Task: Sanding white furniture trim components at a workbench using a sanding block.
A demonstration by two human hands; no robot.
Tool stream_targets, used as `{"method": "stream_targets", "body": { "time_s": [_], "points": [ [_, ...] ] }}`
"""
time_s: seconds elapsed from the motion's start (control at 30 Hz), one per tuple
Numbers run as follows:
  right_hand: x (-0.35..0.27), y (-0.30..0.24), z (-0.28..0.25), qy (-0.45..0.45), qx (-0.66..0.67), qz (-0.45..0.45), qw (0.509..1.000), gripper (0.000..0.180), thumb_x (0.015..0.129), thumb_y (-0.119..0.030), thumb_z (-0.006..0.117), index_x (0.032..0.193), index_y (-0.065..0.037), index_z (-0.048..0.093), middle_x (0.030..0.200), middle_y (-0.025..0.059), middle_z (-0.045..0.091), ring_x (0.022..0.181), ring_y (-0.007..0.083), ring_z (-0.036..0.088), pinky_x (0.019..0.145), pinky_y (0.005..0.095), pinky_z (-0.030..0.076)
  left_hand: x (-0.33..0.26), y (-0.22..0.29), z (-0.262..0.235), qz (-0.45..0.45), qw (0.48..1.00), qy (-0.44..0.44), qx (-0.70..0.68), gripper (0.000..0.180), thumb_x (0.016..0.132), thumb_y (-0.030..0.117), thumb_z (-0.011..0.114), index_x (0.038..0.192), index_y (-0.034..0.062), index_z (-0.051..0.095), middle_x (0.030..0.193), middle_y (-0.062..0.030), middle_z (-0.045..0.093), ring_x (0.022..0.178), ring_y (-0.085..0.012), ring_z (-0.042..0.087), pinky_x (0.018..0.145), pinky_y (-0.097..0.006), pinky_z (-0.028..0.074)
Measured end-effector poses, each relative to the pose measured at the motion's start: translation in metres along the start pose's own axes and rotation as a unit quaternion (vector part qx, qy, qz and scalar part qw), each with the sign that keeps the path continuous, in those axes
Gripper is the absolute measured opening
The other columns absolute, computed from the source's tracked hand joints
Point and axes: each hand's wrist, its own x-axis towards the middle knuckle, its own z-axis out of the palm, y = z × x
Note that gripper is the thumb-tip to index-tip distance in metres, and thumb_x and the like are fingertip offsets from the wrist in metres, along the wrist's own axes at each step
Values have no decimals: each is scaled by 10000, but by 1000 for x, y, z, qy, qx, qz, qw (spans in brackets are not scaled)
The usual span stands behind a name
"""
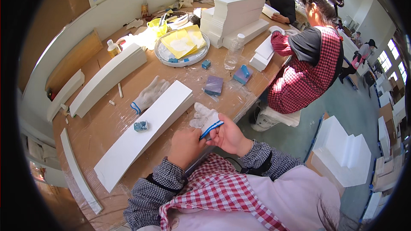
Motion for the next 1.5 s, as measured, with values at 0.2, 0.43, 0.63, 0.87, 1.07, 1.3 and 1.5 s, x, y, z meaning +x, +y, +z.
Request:
{"method": "stream_targets", "body": {
  "time_s": [0.2,0.43,0.63,0.87,1.07,1.3,1.5],
  "points": [
    [17,10,6,55,79,-66,993,547,1031,-379,301,1372,3,494,1174,170,665,1033,266,648,923,450,520,-9,6,6,-10,1000,-11,-16,215,784,242,687,719,44,632,707,-154,630,676,-357,631,630,-468,497],
    [33,7,-3,-161,128,-157,966,583,899,-175,354,1427,59,432,1442,172,527,1229,297,566,1043,413,453,-2,20,7,-23,986,23,-165,219,819,188,667,690,34,580,699,-169,602,651,-380,605,585,-478,457],
    [28,23,18,-56,-161,-183,968,512,961,-137,434,1432,62,426,1467,152,497,1322,247,500,1120,364,386,15,7,-5,80,988,89,-96,197,793,167,696,682,61,573,679,-117,573,659,-325,584,615,-435,423],
    [67,29,1,-148,-185,-71,969,419,1041,-266,415,1326,20,526,1229,195,638,1113,301,623,984,423,504,5,14,13,199,975,44,-89,153,750,141,707,683,86,580,707,-64,592,682,-249,600,669,-383,426],
    [103,-1,4,-217,152,27,964,404,1009,-274,505,1346,-52,527,1261,242,614,1143,414,603,999,558,487,0,8,18,140,988,37,-58,161,770,155,691,683,86,574,699,-67,582,680,-257,588,663,-384,419],
    [96,-23,23,-210,183,-75,958,413,1003,-270,487,1334,-24,519,1333,305,538,1185,476,562,1066,617,421,11,7,19,120,989,48,-76,143,801,167,668,711,98,581,702,-61,592,685,-265,599,667,-392,432],
    [91,-29,34,-192,155,-226,942,427,1026,-290,431,1365,-35,480,1324,310,546,1182,452,565,1077,617,404,13,13,16,119,987,57,-89,142,807,167,666,724,89,581,724,-67,598,711,-271,604,685,-402,445]
  ]
}}
